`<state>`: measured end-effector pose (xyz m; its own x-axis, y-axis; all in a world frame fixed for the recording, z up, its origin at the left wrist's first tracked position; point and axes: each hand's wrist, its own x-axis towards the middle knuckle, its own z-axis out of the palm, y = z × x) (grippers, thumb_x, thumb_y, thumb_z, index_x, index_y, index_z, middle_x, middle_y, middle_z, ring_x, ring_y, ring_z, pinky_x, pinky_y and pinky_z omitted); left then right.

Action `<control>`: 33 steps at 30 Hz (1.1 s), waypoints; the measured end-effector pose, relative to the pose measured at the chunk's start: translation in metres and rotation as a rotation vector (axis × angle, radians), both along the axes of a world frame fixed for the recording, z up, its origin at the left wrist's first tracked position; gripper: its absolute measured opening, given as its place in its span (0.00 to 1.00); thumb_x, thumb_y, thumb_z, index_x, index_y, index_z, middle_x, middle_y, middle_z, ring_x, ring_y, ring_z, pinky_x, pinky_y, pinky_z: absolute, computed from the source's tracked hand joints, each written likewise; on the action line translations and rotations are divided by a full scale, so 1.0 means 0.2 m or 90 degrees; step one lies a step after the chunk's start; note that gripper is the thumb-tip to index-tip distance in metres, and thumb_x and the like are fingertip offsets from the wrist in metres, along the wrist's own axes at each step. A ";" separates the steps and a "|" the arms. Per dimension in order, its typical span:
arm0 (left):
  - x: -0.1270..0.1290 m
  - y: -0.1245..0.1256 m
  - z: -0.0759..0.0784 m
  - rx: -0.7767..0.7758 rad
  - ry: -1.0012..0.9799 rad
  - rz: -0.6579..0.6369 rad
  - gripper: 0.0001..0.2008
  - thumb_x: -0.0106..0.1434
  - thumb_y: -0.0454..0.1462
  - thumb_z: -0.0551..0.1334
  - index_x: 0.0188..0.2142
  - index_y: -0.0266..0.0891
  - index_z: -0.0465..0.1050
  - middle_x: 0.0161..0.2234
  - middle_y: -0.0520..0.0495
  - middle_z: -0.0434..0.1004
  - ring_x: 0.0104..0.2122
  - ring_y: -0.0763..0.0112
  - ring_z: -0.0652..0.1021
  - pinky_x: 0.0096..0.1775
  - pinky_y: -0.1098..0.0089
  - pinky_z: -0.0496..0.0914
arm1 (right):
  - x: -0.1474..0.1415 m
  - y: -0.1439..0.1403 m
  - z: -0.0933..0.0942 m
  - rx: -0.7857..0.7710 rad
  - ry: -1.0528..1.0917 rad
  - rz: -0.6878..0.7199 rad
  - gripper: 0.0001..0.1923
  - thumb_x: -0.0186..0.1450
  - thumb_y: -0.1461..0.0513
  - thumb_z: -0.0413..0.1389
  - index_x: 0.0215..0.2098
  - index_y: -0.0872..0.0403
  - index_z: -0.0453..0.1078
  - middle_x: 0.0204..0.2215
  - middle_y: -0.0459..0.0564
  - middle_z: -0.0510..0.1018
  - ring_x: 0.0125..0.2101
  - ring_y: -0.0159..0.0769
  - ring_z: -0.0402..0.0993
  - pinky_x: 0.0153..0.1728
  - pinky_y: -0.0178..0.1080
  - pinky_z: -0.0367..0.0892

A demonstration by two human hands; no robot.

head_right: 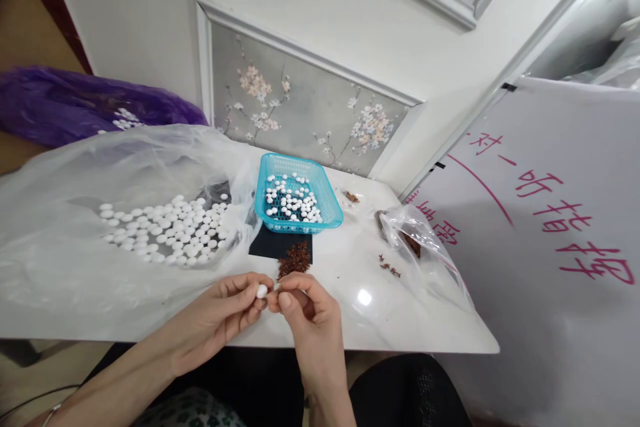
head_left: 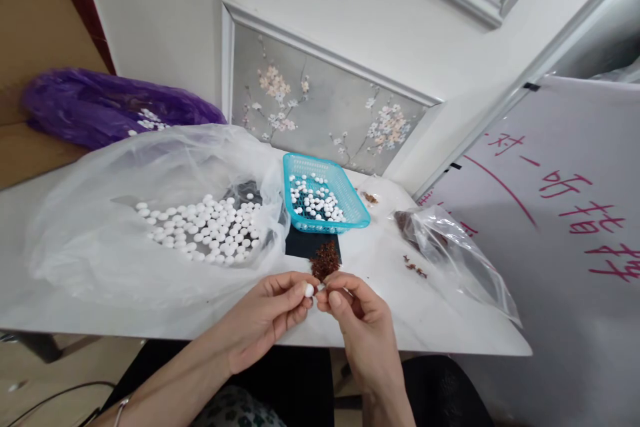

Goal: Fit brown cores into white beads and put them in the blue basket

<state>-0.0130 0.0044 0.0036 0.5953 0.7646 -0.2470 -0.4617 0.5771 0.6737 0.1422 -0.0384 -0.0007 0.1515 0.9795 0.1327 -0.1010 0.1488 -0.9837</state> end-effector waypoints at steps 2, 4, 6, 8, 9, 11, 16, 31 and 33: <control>0.00 0.00 0.00 -0.002 -0.002 -0.011 0.07 0.58 0.36 0.66 0.34 0.33 0.76 0.31 0.48 0.75 0.31 0.81 0.74 0.38 0.82 0.69 | -0.01 0.00 -0.01 -0.005 0.021 -0.005 0.04 0.63 0.60 0.58 0.34 0.54 0.72 0.33 0.48 0.74 0.30 0.32 0.72 0.36 0.37 0.71; 0.00 0.00 0.00 -0.004 -0.007 -0.012 0.07 0.59 0.38 0.65 0.33 0.34 0.75 0.30 0.49 0.73 0.28 0.83 0.73 0.35 0.83 0.68 | -0.02 0.00 0.00 0.004 0.018 -0.002 0.06 0.63 0.60 0.58 0.32 0.55 0.71 0.32 0.48 0.73 0.29 0.31 0.72 0.34 0.37 0.71; 0.00 0.00 0.00 0.000 -0.011 -0.007 0.08 0.59 0.38 0.64 0.31 0.35 0.73 0.28 0.51 0.71 0.27 0.84 0.72 0.33 0.83 0.68 | -0.03 0.00 0.01 0.016 -0.007 0.000 0.07 0.64 0.60 0.57 0.30 0.55 0.70 0.31 0.47 0.72 0.28 0.31 0.71 0.33 0.36 0.70; 0.00 0.00 0.00 0.010 -0.015 -0.008 0.09 0.60 0.39 0.64 0.29 0.34 0.72 0.27 0.51 0.70 0.27 0.83 0.71 0.32 0.83 0.67 | -0.04 0.00 0.02 0.025 -0.043 0.000 0.08 0.65 0.60 0.56 0.30 0.55 0.68 0.29 0.46 0.72 0.28 0.31 0.70 0.33 0.36 0.69; 0.00 0.00 0.00 0.017 -0.016 -0.011 0.09 0.60 0.39 0.63 0.29 0.34 0.71 0.27 0.51 0.69 0.27 0.83 0.71 0.31 0.84 0.67 | -0.04 0.00 0.02 0.029 -0.059 0.001 0.08 0.65 0.59 0.55 0.30 0.54 0.68 0.28 0.46 0.71 0.29 0.31 0.69 0.33 0.35 0.68; 0.01 0.00 0.00 0.028 -0.017 -0.013 0.10 0.61 0.39 0.63 0.28 0.34 0.71 0.26 0.51 0.69 0.27 0.83 0.71 0.31 0.84 0.66 | -0.06 0.00 0.03 0.040 -0.083 0.001 0.08 0.66 0.59 0.53 0.30 0.54 0.66 0.26 0.45 0.70 0.29 0.31 0.68 0.33 0.34 0.67; 0.00 0.00 -0.01 0.029 -0.011 -0.013 0.09 0.61 0.38 0.63 0.29 0.34 0.70 0.27 0.52 0.67 0.27 0.84 0.70 0.32 0.84 0.67 | -0.09 -0.01 0.03 0.089 -0.166 -0.042 0.07 0.67 0.61 0.52 0.31 0.53 0.65 0.30 0.45 0.69 0.32 0.32 0.67 0.35 0.34 0.64; 0.00 0.00 -0.03 0.028 -0.002 0.010 0.08 0.58 0.38 0.66 0.28 0.34 0.72 0.28 0.52 0.69 0.28 0.83 0.71 0.35 0.82 0.67 | -0.11 -0.01 0.02 0.103 -0.262 -0.075 0.07 0.67 0.65 0.51 0.30 0.52 0.64 0.30 0.45 0.68 0.32 0.32 0.67 0.34 0.34 0.63; 0.00 0.01 -0.04 0.025 -0.003 0.012 0.07 0.58 0.37 0.66 0.28 0.34 0.72 0.28 0.52 0.70 0.28 0.83 0.71 0.35 0.82 0.68 | -0.12 -0.01 0.02 0.109 -0.264 -0.084 0.07 0.66 0.66 0.51 0.30 0.52 0.64 0.31 0.45 0.68 0.33 0.32 0.67 0.35 0.34 0.64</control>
